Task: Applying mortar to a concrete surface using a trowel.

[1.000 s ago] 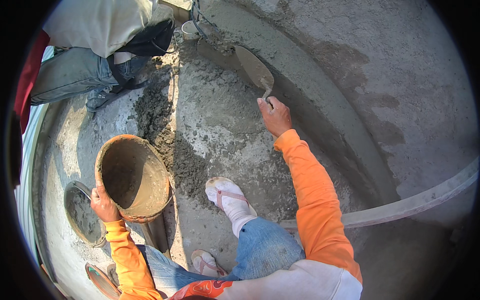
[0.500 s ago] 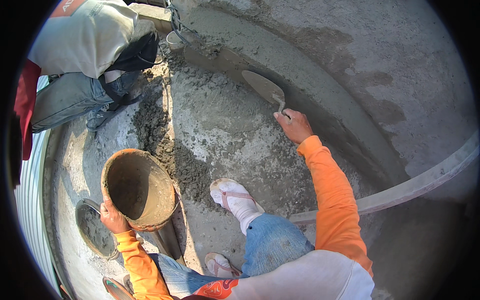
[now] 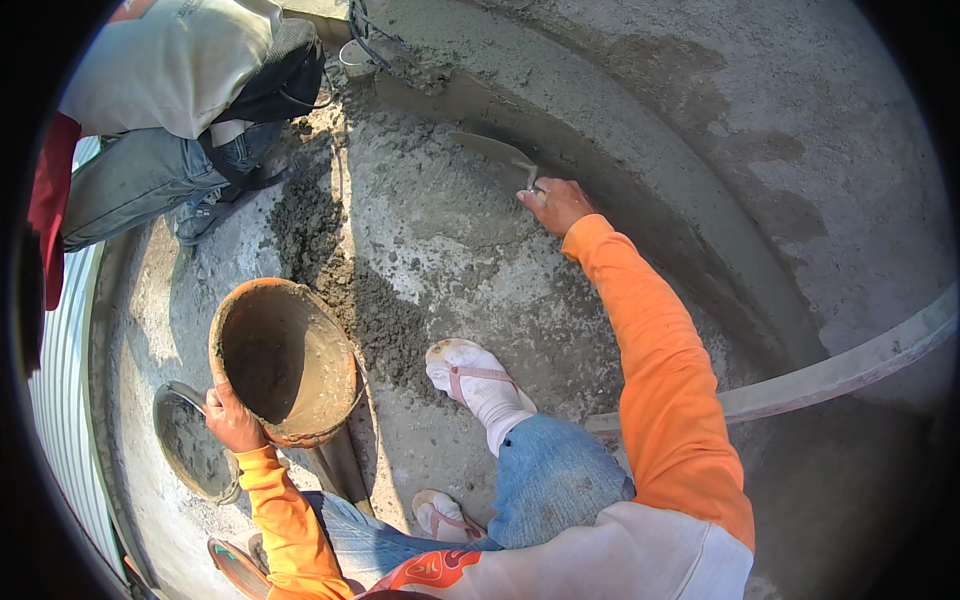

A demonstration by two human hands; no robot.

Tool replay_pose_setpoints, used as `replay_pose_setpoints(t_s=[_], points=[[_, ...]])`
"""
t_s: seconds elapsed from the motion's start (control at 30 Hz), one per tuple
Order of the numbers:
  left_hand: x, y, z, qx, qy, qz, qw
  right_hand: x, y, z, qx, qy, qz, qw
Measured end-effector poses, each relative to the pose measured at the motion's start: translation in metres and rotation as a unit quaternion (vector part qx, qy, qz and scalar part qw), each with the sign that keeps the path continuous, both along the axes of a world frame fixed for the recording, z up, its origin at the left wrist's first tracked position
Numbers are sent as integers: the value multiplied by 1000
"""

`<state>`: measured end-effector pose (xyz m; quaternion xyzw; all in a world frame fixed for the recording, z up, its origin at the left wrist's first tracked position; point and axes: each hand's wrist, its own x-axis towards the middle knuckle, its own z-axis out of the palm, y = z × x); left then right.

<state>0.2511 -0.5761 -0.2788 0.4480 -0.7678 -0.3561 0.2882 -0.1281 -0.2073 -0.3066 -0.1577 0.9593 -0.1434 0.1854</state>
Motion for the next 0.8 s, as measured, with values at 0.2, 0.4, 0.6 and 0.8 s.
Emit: replay_pose_setpoints(t_s=[0.2, 0.4, 0.6, 0.8], points=[[-21, 15, -1, 42, 10, -5, 999, 9, -41, -59, -10, 88, -12, 996], [-19, 15, -2, 27, 8, -11, 1000, 11, -61, -83, 9, 69, -99, 993], [-18, 16, 2, 3, -18, -19, 1000, 14, -11, -62, 11, 109, -117, 987], [-15, 15, -1, 51, 12, -1, 999, 23, 9, -20, -59, 187, -74, 978]])
